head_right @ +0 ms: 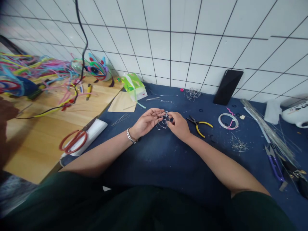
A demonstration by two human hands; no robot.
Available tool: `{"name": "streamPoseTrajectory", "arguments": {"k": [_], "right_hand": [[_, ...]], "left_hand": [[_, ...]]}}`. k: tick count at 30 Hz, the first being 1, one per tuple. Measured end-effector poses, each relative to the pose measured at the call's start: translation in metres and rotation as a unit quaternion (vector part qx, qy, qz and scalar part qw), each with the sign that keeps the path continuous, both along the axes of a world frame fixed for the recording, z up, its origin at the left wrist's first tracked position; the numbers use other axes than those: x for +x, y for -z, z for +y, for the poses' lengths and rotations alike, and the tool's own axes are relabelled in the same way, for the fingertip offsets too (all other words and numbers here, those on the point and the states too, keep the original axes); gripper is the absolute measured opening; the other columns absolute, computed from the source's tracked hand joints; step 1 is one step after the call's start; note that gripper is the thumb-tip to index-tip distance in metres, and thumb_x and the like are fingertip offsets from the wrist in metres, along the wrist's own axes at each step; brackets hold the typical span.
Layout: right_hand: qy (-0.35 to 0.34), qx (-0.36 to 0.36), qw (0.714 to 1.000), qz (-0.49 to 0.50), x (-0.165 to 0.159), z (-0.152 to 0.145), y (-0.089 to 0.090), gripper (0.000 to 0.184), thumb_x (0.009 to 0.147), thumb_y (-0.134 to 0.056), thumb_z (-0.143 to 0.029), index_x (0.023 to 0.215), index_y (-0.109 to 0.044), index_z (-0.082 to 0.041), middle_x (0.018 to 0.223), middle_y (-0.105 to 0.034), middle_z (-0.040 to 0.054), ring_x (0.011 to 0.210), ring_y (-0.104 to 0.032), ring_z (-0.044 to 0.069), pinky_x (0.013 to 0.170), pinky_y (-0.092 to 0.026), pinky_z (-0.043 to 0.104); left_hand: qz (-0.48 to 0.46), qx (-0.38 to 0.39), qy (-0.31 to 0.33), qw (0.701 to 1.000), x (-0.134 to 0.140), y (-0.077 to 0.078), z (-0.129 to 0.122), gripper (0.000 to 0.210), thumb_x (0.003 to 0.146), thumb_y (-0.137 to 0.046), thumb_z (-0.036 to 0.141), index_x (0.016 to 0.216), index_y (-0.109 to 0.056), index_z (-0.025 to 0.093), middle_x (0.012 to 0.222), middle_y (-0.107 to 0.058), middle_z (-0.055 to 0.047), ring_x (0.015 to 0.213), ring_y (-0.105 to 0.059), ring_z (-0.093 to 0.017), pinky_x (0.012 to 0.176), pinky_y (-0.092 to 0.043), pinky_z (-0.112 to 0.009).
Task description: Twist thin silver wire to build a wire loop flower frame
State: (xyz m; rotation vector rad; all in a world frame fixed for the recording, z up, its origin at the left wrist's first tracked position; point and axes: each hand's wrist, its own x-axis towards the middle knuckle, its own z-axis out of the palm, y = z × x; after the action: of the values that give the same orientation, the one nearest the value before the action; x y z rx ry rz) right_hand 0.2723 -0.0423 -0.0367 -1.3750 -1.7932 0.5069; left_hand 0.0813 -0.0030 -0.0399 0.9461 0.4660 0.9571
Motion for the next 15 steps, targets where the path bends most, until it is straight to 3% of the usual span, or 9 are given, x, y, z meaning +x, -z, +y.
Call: {"name": "streamPoseTrajectory", "arguments": {"k": [5,11,15], "right_hand": [[-0.025,-0.07,0.99,0.118,0.011,0.003,0.012,0.014,0.083,-0.054,-0.03,0.092,-0.059,-0.021,0.075,-0.058,-0.0009,0.066,-0.055,0.013,0.066,-0.047,0.028],[-0.055,-0.001,0.996,0.069,0.01,-0.002,0.007,0.023,0.076,-0.064,-0.027,0.1,-0.064,-0.025,0.089,-0.057,0.0016,0.072,-0.053,0.013,0.07,-0.047,0.03],[-0.068,-0.013,0.992,0.103,0.006,-0.005,0.004,0.015,0.08,-0.063,-0.033,0.09,-0.067,-0.024,0.087,-0.06,0.0018,0.073,-0.055,0.014,0.071,-0.047,0.031]], "left_hand": [[-0.04,0.009,-0.019,0.999,0.001,-0.006,-0.002,0.023,0.081,-0.051,0.013,0.104,-0.054,0.018,0.132,-0.053,-0.009,0.126,-0.049,-0.022,0.1,-0.046,-0.036],[-0.056,-0.005,-0.004,0.998,0.004,-0.007,-0.006,0.024,0.078,-0.048,0.01,0.1,-0.054,0.017,0.131,-0.054,-0.009,0.126,-0.05,-0.023,0.101,-0.046,-0.038],[-0.03,0.007,-0.021,0.999,0.003,-0.009,-0.008,0.024,0.077,-0.049,0.008,0.098,-0.055,0.017,0.13,-0.054,-0.008,0.124,-0.051,-0.023,0.098,-0.048,-0.038]]}}
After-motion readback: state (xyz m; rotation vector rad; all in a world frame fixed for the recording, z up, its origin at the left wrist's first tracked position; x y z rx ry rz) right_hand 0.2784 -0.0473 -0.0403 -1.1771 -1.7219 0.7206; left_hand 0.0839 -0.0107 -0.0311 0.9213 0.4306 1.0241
